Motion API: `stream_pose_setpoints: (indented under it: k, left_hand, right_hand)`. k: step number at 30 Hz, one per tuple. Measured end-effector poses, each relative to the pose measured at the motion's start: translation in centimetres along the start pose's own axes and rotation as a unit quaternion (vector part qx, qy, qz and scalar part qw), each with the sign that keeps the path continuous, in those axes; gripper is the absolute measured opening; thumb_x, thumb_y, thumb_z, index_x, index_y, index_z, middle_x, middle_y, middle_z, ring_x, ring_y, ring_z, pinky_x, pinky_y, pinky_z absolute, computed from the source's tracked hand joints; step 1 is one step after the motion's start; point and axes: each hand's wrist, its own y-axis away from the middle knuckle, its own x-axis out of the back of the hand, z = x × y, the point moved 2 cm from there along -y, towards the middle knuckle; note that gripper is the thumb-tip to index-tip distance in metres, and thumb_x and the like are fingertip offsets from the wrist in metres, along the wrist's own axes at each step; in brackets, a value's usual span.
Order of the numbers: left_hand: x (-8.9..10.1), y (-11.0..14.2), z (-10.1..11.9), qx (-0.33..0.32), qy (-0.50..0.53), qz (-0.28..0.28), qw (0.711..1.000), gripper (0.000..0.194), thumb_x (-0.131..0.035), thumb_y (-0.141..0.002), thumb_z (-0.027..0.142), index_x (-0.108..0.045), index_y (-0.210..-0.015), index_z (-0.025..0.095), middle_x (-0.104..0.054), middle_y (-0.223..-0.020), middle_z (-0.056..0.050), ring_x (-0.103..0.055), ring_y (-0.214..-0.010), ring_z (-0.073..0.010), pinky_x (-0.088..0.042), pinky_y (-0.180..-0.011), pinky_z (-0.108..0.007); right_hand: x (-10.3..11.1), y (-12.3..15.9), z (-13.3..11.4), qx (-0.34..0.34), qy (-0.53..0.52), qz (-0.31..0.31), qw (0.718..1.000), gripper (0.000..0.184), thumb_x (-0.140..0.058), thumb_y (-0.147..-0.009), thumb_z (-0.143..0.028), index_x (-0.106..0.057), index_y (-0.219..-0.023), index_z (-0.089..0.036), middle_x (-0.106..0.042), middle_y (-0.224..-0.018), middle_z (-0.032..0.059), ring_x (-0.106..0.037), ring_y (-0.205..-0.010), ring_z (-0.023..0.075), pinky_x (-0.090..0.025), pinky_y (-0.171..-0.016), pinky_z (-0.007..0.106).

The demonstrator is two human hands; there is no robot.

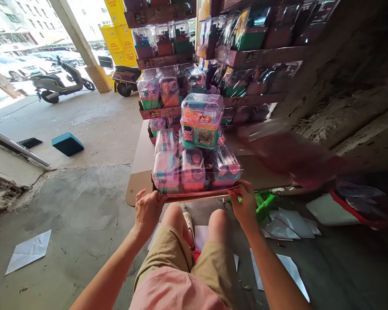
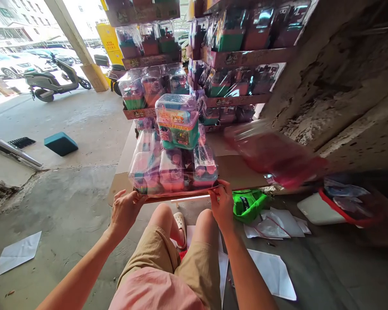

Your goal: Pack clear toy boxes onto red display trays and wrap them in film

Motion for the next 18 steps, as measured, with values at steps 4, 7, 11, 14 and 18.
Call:
stream_pose_setpoints:
  k: [4, 7, 11, 14, 18]
  left_hand:
    - [-0.08, 0.13, 0.26, 0.017, -0.013, 0.022, 1.0, 0.029, -0.05, -0.088, 0.029, -0.058, -0.062, 0.018, -0.064, -0.062, -0.002, -0.062, -0.065, -0.0197, -0.04, -0.081, -0.038]
    - [-0.06, 0.21, 0.34, 0.02, -0.026, 0.063, 0.997, 0.026, -0.053, -0.086, 0.028, -0.06, -0.063, 0.019, -0.059, -0.072, -0.004, -0.06, -0.073, -0.0205, -0.039, -0.07, -0.033]
    - [-0.15, 0.26, 0.25, -0.001, 0.016, 0.087, 0.996, 0.02, -0.057, -0.084, 0.023, -0.061, -0.065, 0.019, -0.061, -0.085, -0.003, -0.06, -0.077, -0.0172, -0.039, -0.069, -0.03]
    - [-0.42, 0.18, 0.04, -0.014, 0.053, 0.073, 0.996, 0.021, -0.056, -0.085, 0.021, -0.06, -0.064, 0.018, -0.062, -0.076, 0.001, -0.057, -0.061, -0.012, -0.039, -0.067, -0.028]
    - [-0.79, 0.02, -0.43, -0.027, 0.071, 0.089, 0.993, 0.026, -0.056, -0.084, 0.023, -0.057, -0.059, 0.018, -0.06, -0.07, 0.002, -0.054, -0.056, -0.0108, -0.04, -0.065, -0.027]
  right_hand:
    - [-0.18, 0.17, -0.1, -0.004, 0.006, 0.01, 1.0, 0.017, -0.053, -0.084, -0.031, -0.055, -0.071, -0.019, -0.056, -0.099, 0.0095, -0.058, -0.076, 0.0182, -0.053, -0.061, 0.033]
    - [-0.21, 0.27, -0.25, -0.001, 0.015, 0.012, 1.0, 0.018, -0.053, -0.085, -0.031, -0.056, -0.072, -0.019, -0.056, -0.101, 0.0096, -0.058, -0.079, 0.0187, -0.053, -0.061, 0.032]
    - [-0.09, 0.41, -0.52, 0.06, 0.066, 0.045, 0.995, 0.021, -0.052, -0.087, -0.032, -0.057, -0.072, -0.019, -0.057, -0.106, 0.0104, -0.058, -0.093, 0.0219, -0.05, -0.078, 0.039]
    - [0.04, 0.28, -0.43, 0.085, 0.064, 0.04, 0.994, 0.022, -0.051, -0.087, -0.031, -0.055, -0.069, -0.019, -0.059, -0.101, 0.0093, -0.058, -0.085, 0.0198, -0.05, -0.07, 0.035]
    - [0.3, -0.28, -0.19, 0.099, 0.042, 0.02, 0.994, 0.02, -0.053, -0.086, -0.028, -0.055, -0.069, -0.02, -0.059, -0.094, 0.0074, -0.057, -0.074, 0.0163, -0.049, -0.061, 0.03]
